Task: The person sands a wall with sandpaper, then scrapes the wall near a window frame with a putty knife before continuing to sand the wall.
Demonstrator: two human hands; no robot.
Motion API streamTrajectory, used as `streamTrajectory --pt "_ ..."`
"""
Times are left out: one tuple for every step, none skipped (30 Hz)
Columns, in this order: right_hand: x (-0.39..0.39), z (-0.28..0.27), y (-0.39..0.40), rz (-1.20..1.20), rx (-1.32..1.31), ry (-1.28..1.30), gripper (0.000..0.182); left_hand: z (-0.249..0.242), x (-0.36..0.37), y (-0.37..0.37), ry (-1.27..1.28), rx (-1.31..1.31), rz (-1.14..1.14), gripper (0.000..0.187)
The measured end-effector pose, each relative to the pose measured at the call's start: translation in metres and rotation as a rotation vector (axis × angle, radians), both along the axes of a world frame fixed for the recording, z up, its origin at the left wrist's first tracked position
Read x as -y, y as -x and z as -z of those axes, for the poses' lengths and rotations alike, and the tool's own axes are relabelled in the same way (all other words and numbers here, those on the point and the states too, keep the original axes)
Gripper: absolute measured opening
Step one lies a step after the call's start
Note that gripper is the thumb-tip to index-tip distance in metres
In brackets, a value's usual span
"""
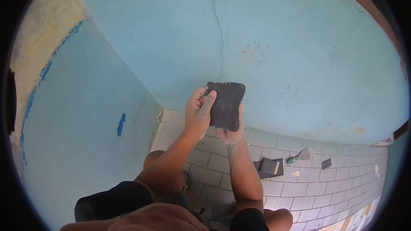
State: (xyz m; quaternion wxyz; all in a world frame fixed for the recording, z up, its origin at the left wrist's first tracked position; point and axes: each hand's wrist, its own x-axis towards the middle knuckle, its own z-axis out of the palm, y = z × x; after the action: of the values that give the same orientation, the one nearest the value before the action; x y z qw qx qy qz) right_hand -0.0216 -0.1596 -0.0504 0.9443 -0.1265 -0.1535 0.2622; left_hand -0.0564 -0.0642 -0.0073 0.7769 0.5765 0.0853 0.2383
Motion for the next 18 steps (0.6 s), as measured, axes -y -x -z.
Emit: streamTrajectory --pt "-0.001 -0.017 -0.004 -0.053 0.138 0.005 0.092 -0.004 0.006 0.0 0.073 0.079 0.009 0.034" --pt "-0.001 -0.029 -0.005 -0.11 0.264 0.021 0.103 -0.006 0.008 0.003 0.093 0.065 0.049 0.034" --pt "-0.001 -0.035 -0.005 -0.078 0.253 0.046 0.103 -0.01 0.009 0.006 0.129 0.122 0.024 0.035" --pt "-0.003 -0.044 -0.01 -0.094 0.36 0.057 0.108 -0.015 0.004 0.003 0.162 0.195 -0.005 0.037" --pt "-0.01 -0.056 -0.015 -0.121 0.469 0.068 0.115 -0.019 -0.002 0.0 0.18 0.204 0.016 0.037" --pt "-0.019 -0.067 -0.014 -0.108 0.466 0.086 0.115 -0.02 -0.009 0.002 0.2 0.23 -0.028 0.037" --pt "-0.026 -0.078 -0.01 -0.142 0.518 0.204 0.112 -0.02 -0.016 0.006 0.219 0.248 -0.076 0.036" --pt "-0.032 -0.085 -0.007 -0.18 0.566 0.319 0.11 -0.02 -0.022 0.012 0.233 0.237 -0.065 0.036" --pt "-0.045 -0.089 -0.007 -0.209 0.577 0.342 0.1 -0.024 -0.031 0.018 0.254 0.23 -0.137 0.037" --pt "-0.058 -0.095 -0.006 -0.204 0.57 0.352 0.1 -0.03 -0.04 0.023 0.272 0.226 -0.209 0.037" --pt "-0.072 -0.102 -0.004 -0.215 0.563 0.372 0.101 -0.036 -0.048 0.028 0.285 0.214 -0.247 0.04" --pt "-0.084 -0.109 -0.001 -0.227 0.56 0.386 0.102 -0.041 -0.054 0.034 0.287 0.212 -0.247 0.04" --pt "-0.095 -0.117 0.002 -0.209 0.565 0.303 0.098 -0.047 -0.06 0.039 0.289 0.265 -0.295 0.043" --pt "-0.101 -0.124 0.003 -0.211 0.566 0.297 0.098 -0.05 -0.066 0.043 0.287 0.319 -0.343 0.046" --pt "-0.107 -0.131 0.005 -0.085 0.55 0.225 0.096 -0.05 -0.074 0.049 0.172 0.302 -0.413 0.046" --pt "-0.112 -0.137 0.005 0.038 0.528 0.153 0.093 -0.057 -0.084 0.06 0.161 0.297 -0.421 0.046" --pt "-0.111 -0.141 -0.001 0.163 0.56 0.169 0.09 -0.068 -0.095 0.074 0.103 0.251 -0.489 0.046" --pt "-0.105 -0.145 -0.011 0.286 0.588 0.187 0.088 -0.078 -0.108 0.089 0.047 0.202 -0.558 0.046"
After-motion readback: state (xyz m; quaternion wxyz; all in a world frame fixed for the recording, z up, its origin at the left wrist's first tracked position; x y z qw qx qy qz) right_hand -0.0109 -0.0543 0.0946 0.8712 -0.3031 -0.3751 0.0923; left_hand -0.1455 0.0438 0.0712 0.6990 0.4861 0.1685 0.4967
